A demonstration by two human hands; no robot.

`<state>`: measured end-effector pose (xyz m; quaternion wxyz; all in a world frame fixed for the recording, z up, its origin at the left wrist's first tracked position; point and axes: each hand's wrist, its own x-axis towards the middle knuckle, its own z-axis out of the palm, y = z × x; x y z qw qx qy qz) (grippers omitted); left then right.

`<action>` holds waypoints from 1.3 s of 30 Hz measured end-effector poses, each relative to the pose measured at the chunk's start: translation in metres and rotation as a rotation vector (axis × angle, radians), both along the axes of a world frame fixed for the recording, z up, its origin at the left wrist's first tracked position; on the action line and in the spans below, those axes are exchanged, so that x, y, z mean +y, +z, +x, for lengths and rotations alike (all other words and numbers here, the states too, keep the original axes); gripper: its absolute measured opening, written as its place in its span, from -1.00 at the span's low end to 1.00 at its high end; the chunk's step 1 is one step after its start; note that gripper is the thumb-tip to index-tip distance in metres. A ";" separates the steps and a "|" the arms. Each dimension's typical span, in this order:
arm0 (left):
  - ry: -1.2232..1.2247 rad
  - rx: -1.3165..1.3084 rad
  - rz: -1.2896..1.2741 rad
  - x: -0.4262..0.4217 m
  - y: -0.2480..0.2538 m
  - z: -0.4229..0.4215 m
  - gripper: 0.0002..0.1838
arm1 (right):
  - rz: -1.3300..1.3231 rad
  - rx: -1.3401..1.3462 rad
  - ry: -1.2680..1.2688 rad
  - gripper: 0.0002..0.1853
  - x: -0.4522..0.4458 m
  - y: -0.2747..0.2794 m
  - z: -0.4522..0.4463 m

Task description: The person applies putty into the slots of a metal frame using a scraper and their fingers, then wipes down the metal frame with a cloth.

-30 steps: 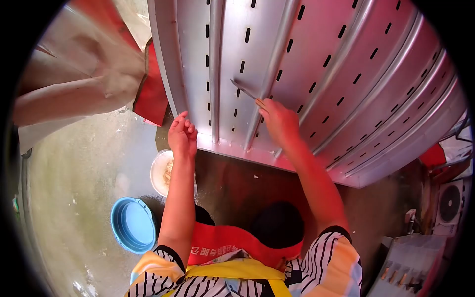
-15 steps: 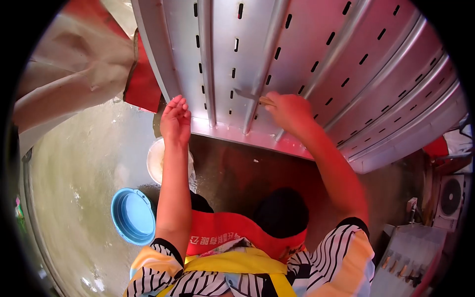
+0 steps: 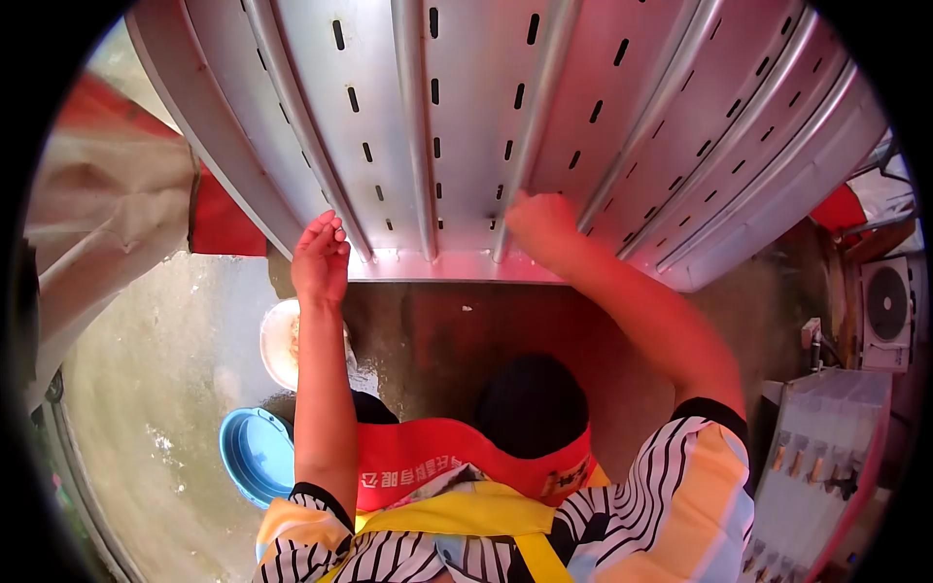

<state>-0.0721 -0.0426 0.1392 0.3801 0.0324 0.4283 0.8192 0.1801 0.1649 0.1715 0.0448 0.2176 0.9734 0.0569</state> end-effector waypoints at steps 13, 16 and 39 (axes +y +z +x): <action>-0.012 0.001 -0.038 0.006 0.005 0.005 -0.78 | 0.392 -0.124 0.066 -0.80 -0.021 -0.046 -0.001; 0.019 0.033 -0.043 0.008 0.007 0.004 -0.78 | 0.439 -0.084 0.144 -0.81 -0.015 -0.032 0.000; -0.228 0.182 -0.248 0.054 -0.047 0.070 -0.90 | -1.488 1.716 -0.513 -0.66 0.028 -0.052 0.226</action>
